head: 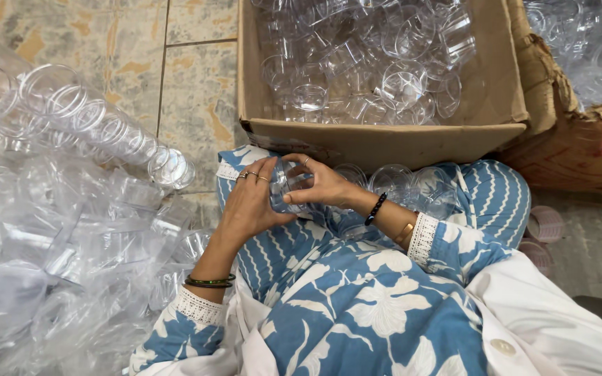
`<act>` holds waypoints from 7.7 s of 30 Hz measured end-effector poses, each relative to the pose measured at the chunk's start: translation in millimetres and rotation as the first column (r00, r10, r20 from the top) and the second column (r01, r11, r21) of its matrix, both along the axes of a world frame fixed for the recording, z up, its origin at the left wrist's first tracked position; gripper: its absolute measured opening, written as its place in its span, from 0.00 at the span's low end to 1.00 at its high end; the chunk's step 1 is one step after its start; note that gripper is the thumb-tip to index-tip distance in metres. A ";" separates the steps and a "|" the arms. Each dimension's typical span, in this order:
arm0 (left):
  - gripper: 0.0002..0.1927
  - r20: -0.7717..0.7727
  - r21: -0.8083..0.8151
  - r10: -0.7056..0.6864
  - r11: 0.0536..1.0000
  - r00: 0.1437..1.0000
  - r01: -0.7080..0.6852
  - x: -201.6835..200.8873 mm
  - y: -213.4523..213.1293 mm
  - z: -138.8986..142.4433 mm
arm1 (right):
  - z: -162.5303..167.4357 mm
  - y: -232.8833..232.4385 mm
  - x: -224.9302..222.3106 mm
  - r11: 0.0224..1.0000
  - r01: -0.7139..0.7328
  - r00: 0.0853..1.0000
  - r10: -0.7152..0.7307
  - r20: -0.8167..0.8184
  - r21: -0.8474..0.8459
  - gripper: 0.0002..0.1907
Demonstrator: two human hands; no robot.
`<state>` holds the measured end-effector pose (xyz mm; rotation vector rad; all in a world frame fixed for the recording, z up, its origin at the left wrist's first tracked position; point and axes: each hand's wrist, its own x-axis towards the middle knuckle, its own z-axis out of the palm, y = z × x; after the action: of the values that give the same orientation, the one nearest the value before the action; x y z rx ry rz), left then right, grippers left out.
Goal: The person sits on the floor and stacks clear plastic cups into tall columns by nesting them one at a time, then places the finished stacks into cardboard boxes alongside other pre-made stacks. They repeatedly take loose cups from a box, press them together, and set completed stacks on the floor or into the boxes.
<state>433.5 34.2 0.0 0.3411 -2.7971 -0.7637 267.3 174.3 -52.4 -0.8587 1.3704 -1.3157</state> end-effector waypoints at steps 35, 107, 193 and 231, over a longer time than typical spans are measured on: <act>0.31 0.246 0.959 0.925 -0.189 0.291 -0.211 26.9 -182.8 -120.4 | 44.1 6.2 -30.0 0.990 0.077 0.907 -0.117 -0.405 -0.115 0.34; 0.61 -0.260 0.008 -0.428 0.895 0.865 0.446 -77.3 116.2 99.5 | 138.9 189.6 -21.9 0.937 0.223 0.729 -0.343 -0.592 -0.268 0.53; 0.35 -0.315 0.352 0.713 0.701 0.627 -0.620 47.5 -41.8 -74.7 | 16.0 -78.2 -258.4 0.820 0.479 0.418 0.100 -0.903 0.313 0.72; 0.45 -0.304 0.774 0.227 -0.506 0.925 0.379 -61.6 50.3 38.6 | 30.0 148.0 -45.8 0.844 0.399 0.272 -0.482 -0.833 -0.358 0.40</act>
<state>371.9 84.5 38.7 0.0777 -0.6157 -2.8809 221.5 322.3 -22.4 -1.4382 2.6259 -1.3298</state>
